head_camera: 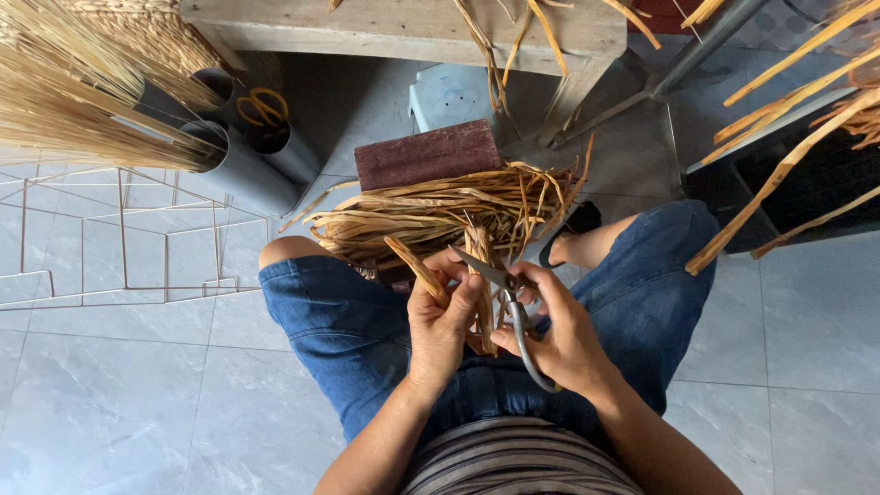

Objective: The person sits on a low stool and trims dried leaf strips with scissors, cutting off ends and uneven edges. They place the trimmed strips onto a growing pile on their lap and set trimmed bundles onto the table, discarding scraps to the side.

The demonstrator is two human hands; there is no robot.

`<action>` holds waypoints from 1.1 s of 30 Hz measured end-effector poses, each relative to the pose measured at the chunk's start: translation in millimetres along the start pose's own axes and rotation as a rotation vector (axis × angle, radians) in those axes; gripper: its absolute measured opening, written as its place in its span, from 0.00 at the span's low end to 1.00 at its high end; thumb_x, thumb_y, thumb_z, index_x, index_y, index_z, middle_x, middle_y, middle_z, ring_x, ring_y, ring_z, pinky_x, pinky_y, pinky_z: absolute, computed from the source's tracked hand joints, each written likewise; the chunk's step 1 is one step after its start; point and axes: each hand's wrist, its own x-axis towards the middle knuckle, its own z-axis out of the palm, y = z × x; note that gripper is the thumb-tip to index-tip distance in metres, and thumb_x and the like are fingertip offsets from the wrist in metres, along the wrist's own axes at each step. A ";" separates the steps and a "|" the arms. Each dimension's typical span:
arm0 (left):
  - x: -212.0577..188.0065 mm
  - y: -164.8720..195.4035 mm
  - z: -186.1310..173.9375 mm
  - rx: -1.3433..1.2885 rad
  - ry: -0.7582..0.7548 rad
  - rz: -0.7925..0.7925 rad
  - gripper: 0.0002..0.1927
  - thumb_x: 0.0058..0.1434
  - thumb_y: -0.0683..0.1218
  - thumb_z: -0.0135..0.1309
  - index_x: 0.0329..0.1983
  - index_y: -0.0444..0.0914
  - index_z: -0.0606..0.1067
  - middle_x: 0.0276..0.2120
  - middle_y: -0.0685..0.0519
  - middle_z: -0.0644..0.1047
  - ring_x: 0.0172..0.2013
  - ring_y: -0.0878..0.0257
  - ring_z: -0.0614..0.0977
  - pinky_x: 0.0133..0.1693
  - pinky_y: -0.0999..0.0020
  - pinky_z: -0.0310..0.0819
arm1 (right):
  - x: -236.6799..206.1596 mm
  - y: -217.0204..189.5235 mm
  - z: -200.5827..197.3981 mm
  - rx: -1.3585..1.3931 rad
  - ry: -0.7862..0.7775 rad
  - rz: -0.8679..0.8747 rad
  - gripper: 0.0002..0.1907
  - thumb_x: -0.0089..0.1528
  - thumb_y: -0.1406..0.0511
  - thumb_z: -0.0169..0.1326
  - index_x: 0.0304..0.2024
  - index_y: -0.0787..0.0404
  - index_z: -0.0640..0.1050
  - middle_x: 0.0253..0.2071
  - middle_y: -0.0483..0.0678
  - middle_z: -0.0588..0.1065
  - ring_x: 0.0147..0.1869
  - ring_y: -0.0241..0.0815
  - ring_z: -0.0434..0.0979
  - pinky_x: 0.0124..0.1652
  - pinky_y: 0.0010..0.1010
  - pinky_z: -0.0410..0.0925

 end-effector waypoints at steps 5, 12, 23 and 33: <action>-3.4 -7.8 0.5 0.070 0.035 0.056 0.18 0.68 0.38 0.57 0.59 0.34 0.70 0.33 0.59 0.72 0.31 0.75 0.72 0.33 0.81 0.68 | 4.0 -12.5 1.6 -0.250 0.070 -0.106 0.42 0.47 0.60 0.73 0.60 0.62 0.69 0.47 0.49 0.75 0.43 0.37 0.75 0.40 0.29 0.74; -2.8 -15.0 -4.7 0.098 0.039 0.072 0.18 0.68 0.37 0.57 0.60 0.35 0.70 0.32 0.59 0.72 0.30 0.76 0.72 0.33 0.83 0.68 | 2.6 -12.0 4.1 -0.298 0.106 -0.152 0.41 0.47 0.58 0.74 0.58 0.63 0.72 0.43 0.47 0.76 0.40 0.35 0.78 0.36 0.26 0.75; -1.0 -10.2 -0.3 -0.018 -0.041 -0.034 0.18 0.68 0.37 0.56 0.60 0.34 0.70 0.38 0.58 0.76 0.37 0.74 0.77 0.41 0.80 0.74 | -2.7 12.0 10.5 -0.175 0.148 -0.187 0.37 0.51 0.63 0.72 0.60 0.63 0.73 0.37 0.45 0.80 0.36 0.29 0.81 0.33 0.21 0.76; -0.1 -5.3 -6.2 0.044 -0.069 -0.137 0.12 0.68 0.43 0.57 0.52 0.34 0.77 0.31 0.60 0.78 0.31 0.75 0.77 0.35 0.80 0.73 | -2.4 40.6 7.5 0.190 0.093 -0.013 0.29 0.56 0.69 0.67 0.58 0.62 0.72 0.39 0.45 0.81 0.40 0.31 0.83 0.38 0.23 0.77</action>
